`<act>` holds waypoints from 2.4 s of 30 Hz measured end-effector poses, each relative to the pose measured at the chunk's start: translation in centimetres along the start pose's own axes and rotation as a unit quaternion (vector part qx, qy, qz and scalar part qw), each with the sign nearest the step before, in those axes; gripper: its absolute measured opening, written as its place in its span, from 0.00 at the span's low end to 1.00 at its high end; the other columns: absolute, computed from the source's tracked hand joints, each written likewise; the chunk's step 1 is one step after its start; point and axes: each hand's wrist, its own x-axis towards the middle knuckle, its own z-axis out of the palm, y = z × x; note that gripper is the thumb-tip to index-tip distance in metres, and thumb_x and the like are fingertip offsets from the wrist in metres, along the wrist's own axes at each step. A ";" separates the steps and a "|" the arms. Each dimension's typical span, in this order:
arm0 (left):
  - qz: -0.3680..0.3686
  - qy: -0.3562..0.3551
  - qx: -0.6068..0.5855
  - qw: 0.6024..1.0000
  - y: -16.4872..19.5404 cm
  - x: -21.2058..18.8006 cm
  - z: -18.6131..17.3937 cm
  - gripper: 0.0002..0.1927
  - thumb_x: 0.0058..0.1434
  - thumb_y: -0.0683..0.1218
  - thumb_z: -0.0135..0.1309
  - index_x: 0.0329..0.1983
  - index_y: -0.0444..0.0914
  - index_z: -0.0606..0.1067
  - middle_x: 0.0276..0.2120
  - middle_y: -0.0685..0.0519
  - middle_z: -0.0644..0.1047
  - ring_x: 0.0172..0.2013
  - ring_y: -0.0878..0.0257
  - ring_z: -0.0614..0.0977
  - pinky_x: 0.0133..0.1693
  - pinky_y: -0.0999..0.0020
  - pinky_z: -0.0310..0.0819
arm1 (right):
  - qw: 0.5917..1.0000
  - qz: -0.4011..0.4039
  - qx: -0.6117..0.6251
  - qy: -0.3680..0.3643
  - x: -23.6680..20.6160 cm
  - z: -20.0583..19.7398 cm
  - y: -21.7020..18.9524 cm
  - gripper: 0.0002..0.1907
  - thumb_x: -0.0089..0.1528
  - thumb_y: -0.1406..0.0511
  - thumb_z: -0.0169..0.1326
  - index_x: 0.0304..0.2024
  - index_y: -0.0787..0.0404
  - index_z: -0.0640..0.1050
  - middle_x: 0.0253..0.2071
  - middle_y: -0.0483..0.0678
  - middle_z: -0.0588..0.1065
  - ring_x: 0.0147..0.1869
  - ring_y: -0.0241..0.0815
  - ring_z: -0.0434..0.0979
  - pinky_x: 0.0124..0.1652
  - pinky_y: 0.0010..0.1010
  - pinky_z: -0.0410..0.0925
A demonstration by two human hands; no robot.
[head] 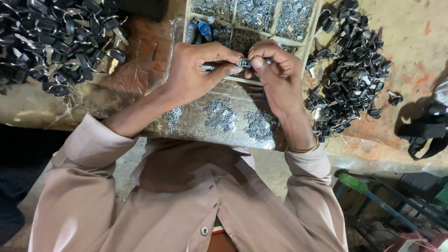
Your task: The person sits at a workshop table assembling small components. They pick blue plastic housings from a compartment tray, insert small metal contact parts into each housing by hand, and place the finished assemblies back into the tray compartments, repeating this cycle throughout the episode.
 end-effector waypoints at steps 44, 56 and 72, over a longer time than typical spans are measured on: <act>0.014 0.010 0.027 0.999 -0.3 -0.2 0.1 0.09 0.64 0.36 0.67 0.47 0.32 0.82 0.45 0.47 0.84 0.45 0.60 0.89 0.47 0.70 0.87 | 0.927 -0.117 -0.355 0.033 0.0 0.5 -1.6 0.08 0.69 0.76 0.61 0.49 0.64 0.81 0.49 0.46 0.78 0.39 0.28 0.67 0.36 0.20 0.58; 0.017 0.018 0.022 0.999 -0.5 -0.3 0.3 0.09 0.64 0.36 0.68 0.46 0.32 0.81 0.45 0.47 0.84 0.45 0.60 0.89 0.46 0.70 0.87 | 0.857 -0.212 -0.469 0.005 -0.3 1.3 -1.7 0.08 0.69 0.75 0.64 0.50 0.64 0.82 0.49 0.49 0.78 0.48 0.39 0.81 0.46 0.28 0.73; 0.033 0.011 0.032 0.999 -0.8 -0.5 0.3 0.09 0.65 0.37 0.68 0.47 0.34 0.82 0.47 0.48 0.84 0.47 0.60 0.88 0.47 0.70 0.87 | 0.837 -0.189 -0.513 -0.001 -0.5 1.3 -2.6 0.06 0.70 0.74 0.62 0.50 0.66 0.80 0.49 0.52 0.80 0.44 0.39 0.85 0.41 0.26 0.77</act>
